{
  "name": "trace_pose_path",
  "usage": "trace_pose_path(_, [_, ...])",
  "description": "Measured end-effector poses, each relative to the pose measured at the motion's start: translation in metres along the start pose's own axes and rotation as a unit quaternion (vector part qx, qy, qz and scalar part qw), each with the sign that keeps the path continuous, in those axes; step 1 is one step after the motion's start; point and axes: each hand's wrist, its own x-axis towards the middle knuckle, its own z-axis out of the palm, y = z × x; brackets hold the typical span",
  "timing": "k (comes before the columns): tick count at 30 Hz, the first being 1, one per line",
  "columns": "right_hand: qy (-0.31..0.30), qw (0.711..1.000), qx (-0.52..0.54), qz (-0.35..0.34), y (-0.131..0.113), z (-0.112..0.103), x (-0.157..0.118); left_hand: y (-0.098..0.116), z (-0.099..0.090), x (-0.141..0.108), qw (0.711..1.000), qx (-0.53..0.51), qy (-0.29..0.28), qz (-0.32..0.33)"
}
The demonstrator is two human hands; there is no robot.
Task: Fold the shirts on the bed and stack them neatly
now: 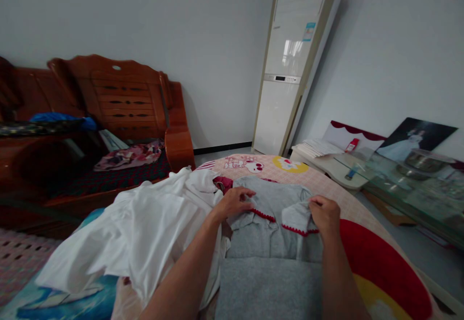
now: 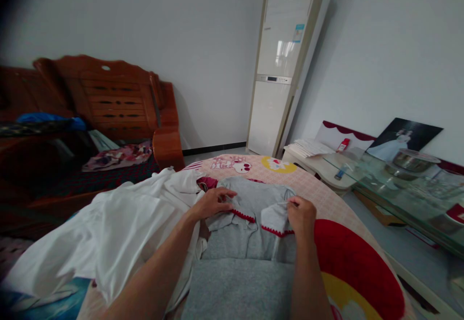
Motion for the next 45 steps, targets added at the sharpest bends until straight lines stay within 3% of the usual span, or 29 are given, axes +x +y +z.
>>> trace_pose_path(2, [0.057,0.994,-0.084,0.035,0.008,-0.017,0.003,0.01,0.008,0.0,0.999,0.018,-0.042,0.023])
trace_pose_path(5, [0.087,0.977,-0.178,0.083,0.01,-0.032,0.003,0.018,0.029,0.001,0.993,0.088,-0.067,0.041])
trace_pose_path(7, [0.083,0.983,-0.156,0.055,0.001,-0.031,0.001,0.02,0.04,0.003,0.988,0.126,-0.076,0.051])
trace_pose_path(9, [0.041,0.997,-0.069,-0.007,-0.013,-0.021,-0.003,0.02,0.042,0.004,0.986,0.127,-0.087,0.059])
trace_pose_path(12, [-0.095,0.991,0.073,-0.063,-0.035,0.006,-0.012,0.014,0.019,0.004,0.991,0.058,-0.103,0.065])
trace_pose_path(16, [-0.23,0.963,0.099,-0.099,-0.049,0.04,-0.027,-0.008,-0.039,-0.009,0.997,-0.032,-0.07,0.009])
trace_pose_path(20, [-0.249,0.96,0.076,-0.1,-0.049,0.055,-0.035,-0.023,-0.078,-0.033,0.995,-0.044,-0.034,-0.079])
trace_pose_path(23, [-0.262,0.952,0.128,-0.087,-0.052,0.057,-0.04,-0.018,-0.088,-0.043,0.992,-0.037,-0.007,-0.116])
trace_pose_path(25, [-0.293,0.935,0.193,-0.059,-0.058,0.06,-0.045,-0.012,-0.09,-0.041,0.994,-0.054,0.017,-0.094])
trace_pose_path(29, [-0.328,0.896,0.298,-0.013,-0.069,0.065,-0.054,-0.003,-0.082,-0.027,0.993,-0.096,0.055,-0.029])
trace_pose_path(33, [-0.298,0.854,0.426,0.028,-0.074,0.063,-0.054,0.024,-0.048,-0.011,0.991,-0.115,0.063,-0.022])
trace_pose_path(36, [-0.263,0.834,0.479,0.074,-0.07,0.055,-0.049,0.056,-0.018,-0.004,0.977,-0.186,-0.035,0.096])
trace_pose_path(38, [-0.239,0.839,0.48,0.098,-0.063,0.049,-0.045,0.067,-0.006,0.0,0.96,-0.246,-0.062,0.122])
trace_pose_path(39, [-0.231,0.842,0.476,0.105,-0.059,0.046,-0.043,0.066,-0.003,0.002,0.954,-0.272,-0.047,0.116])
trace_pose_path(41, [-0.229,0.85,0.462,0.111,-0.051,0.041,-0.038,0.051,-0.003,0.007,0.95,-0.3,0.041,0.069])
trace_pose_path(44, [-0.236,0.866,0.428,0.1,-0.041,0.037,-0.033,0.006,-0.007,0.013,0.945,-0.238,0.216,-0.055])
trace_pose_path(45, [-0.248,0.869,0.419,0.091,-0.039,0.037,-0.032,-0.009,-0.007,0.013,0.946,-0.195,0.242,-0.093])
